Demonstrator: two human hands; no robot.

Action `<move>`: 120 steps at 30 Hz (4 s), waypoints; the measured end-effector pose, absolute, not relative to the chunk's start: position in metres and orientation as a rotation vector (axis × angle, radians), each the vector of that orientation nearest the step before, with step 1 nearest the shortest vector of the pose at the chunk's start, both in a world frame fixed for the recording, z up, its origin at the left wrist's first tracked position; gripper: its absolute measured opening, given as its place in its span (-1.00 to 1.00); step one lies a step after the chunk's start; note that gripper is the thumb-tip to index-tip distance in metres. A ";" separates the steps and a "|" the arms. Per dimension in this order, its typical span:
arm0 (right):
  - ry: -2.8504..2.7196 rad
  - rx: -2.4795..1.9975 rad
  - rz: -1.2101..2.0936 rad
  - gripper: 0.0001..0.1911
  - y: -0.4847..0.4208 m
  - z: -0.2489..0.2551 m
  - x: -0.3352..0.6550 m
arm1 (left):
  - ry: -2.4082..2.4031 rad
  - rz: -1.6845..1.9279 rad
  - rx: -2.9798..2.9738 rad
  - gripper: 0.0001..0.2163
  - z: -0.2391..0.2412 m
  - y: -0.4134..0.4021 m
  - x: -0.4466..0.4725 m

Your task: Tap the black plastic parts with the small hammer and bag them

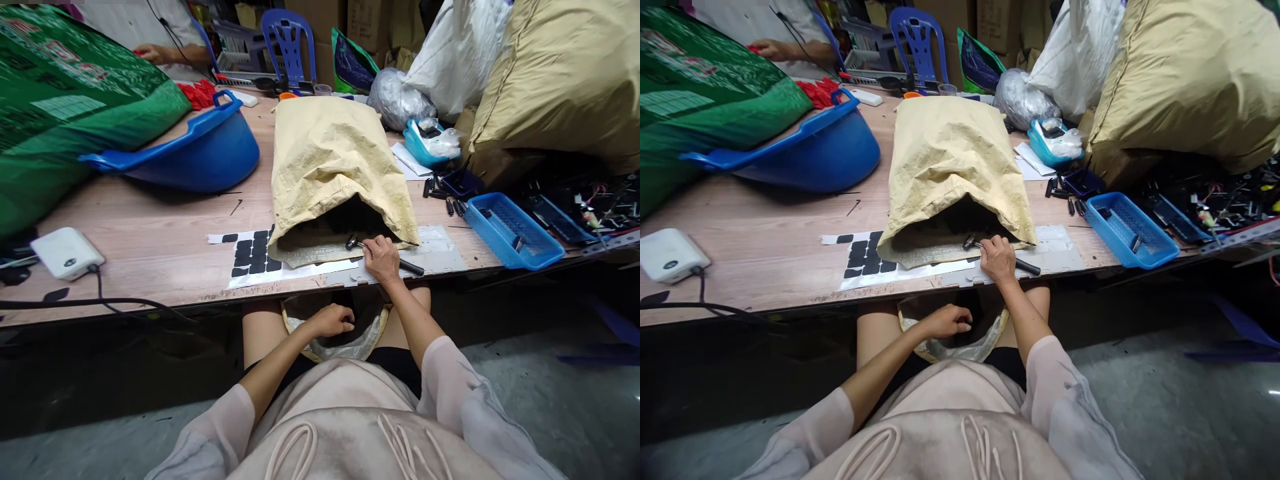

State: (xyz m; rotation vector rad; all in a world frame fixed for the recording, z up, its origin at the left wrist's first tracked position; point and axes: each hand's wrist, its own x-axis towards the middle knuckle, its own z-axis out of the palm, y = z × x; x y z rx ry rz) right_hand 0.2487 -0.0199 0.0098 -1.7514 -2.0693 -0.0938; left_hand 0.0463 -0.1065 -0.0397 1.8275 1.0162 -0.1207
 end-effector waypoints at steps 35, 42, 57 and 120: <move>-2.153 -1.727 -0.162 -0.76 -0.019 0.012 0.251 | 1.585 0.810 1.948 -0.80 0.002 0.005 0.011; -2.077 -1.566 -0.069 -0.62 -0.028 0.021 0.235 | 1.565 0.798 1.936 -0.81 0.001 0.007 0.013; -2.222 -1.549 0.057 -0.57 -0.042 0.033 0.201 | 1.561 0.839 1.818 -0.83 0.000 0.008 0.016; -1.736 -1.799 0.407 -0.61 -0.024 0.019 0.236 | 1.632 0.848 1.984 -0.77 -0.005 0.005 0.012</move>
